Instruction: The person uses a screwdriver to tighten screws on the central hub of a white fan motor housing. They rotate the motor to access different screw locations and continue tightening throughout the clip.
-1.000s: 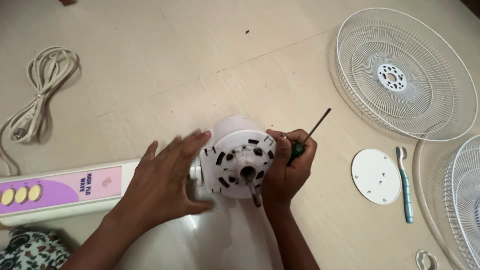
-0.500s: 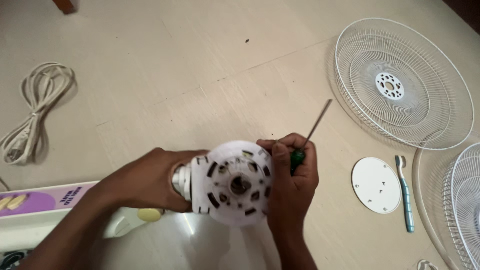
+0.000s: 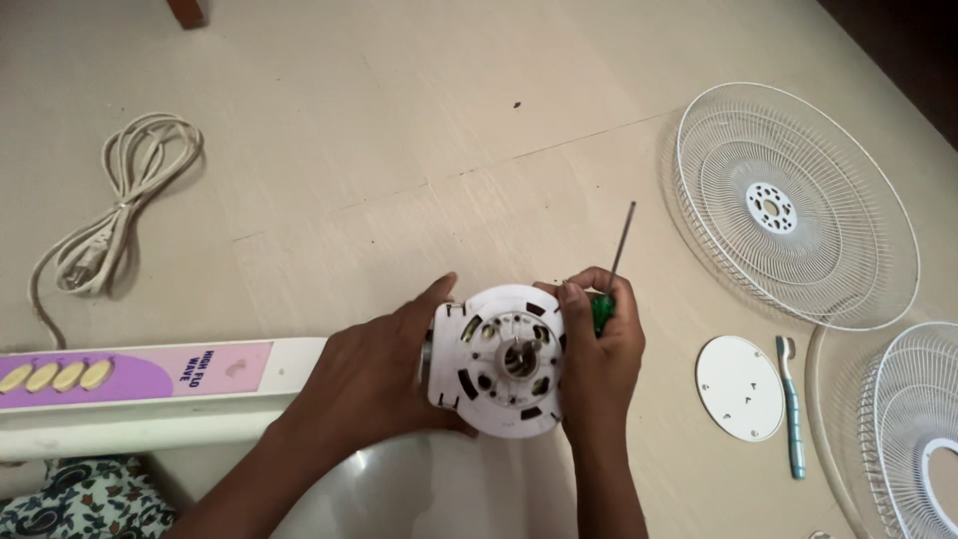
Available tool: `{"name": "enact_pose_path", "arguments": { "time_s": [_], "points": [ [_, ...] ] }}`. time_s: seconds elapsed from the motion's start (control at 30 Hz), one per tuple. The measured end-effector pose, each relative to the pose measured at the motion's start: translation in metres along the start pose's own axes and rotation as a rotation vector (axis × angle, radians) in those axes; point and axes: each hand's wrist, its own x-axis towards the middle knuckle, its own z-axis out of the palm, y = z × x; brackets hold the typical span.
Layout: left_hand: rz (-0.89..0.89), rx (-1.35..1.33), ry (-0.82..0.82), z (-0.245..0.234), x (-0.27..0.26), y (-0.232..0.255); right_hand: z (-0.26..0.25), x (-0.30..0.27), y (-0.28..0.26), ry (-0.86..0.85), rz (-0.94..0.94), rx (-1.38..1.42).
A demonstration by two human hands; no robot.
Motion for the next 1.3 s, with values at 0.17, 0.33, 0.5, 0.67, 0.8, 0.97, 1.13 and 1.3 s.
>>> {"name": "enact_pose_path", "arguments": {
  "time_s": [0.17, 0.33, 0.5, 0.67, 0.8, 0.97, 1.13, 1.3],
  "points": [
    [-0.119, -0.072, -0.109, 0.0, 0.002, -0.001, -0.003, -0.009, 0.005, 0.083, 0.015, -0.035],
    [-0.068, -0.109, -0.111, -0.006, 0.006, 0.004, -0.001, -0.022, 0.005, 0.157, -0.004, -0.08],
    [-0.295, -0.136, -0.247, -0.015, 0.004, 0.008, 0.005, -0.037, 0.004, 0.274, -0.016, -0.115],
    [-0.237, -0.119, -0.264, -0.021, 0.007, 0.013, 0.009, -0.04, 0.004, 0.327, -0.021, -0.147],
    [-0.218, -0.091, -0.275, -0.023, 0.009, 0.012, 0.009, -0.041, 0.006, 0.342, -0.047, -0.099],
    [-0.107, -0.121, -0.248, -0.024, 0.011, 0.008, 0.004, -0.028, 0.008, 0.242, -0.101, -0.072],
    [-0.06, -0.13, -0.217, -0.021, 0.013, 0.006, -0.002, -0.021, 0.011, 0.185, -0.065, 0.04],
    [-0.019, -0.111, -0.183, -0.016, 0.012, 0.002, -0.013, -0.023, 0.016, 0.373, -0.05, 0.249]
  ]
}}
